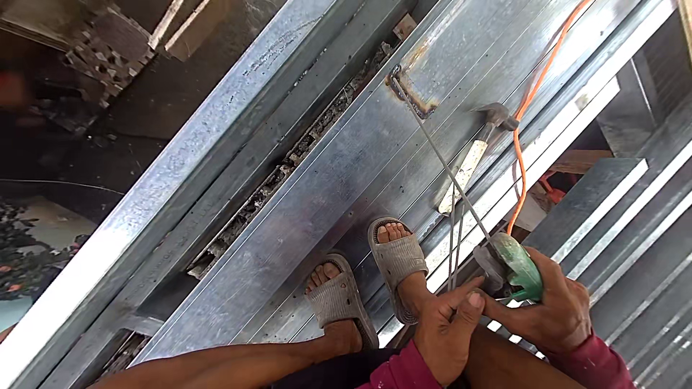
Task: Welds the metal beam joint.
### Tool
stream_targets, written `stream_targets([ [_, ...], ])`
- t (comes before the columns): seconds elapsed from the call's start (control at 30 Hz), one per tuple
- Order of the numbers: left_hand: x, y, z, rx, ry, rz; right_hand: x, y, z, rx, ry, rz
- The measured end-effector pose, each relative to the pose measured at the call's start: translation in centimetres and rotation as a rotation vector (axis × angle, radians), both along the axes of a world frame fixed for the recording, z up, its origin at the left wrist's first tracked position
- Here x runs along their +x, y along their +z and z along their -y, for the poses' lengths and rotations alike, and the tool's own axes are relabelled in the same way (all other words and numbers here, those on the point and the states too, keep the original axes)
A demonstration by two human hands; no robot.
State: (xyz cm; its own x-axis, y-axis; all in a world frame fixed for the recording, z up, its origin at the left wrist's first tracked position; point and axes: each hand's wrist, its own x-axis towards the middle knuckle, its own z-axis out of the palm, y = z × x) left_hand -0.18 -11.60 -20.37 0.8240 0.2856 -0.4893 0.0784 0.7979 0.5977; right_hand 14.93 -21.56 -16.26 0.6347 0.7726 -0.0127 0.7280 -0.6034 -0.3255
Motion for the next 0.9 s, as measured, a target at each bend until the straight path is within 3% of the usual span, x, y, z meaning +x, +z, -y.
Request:
stream_targets([
  [0.2,0.35,0.66,-0.45,0.044,0.015,0.068,0.21,-0.03,0.46,0.106,-0.138,-0.258],
  [0.43,-0.03,0.23,-0.13,-0.018,-0.013,-0.01,0.0,-0.06,0.22,0.023,-0.005,-0.038],
  [0.9,0.09,0.14,-0.11,-0.021,-0.007,0.007,0.03,0.24,0.05,-0.002,-0.011,-0.042],
])
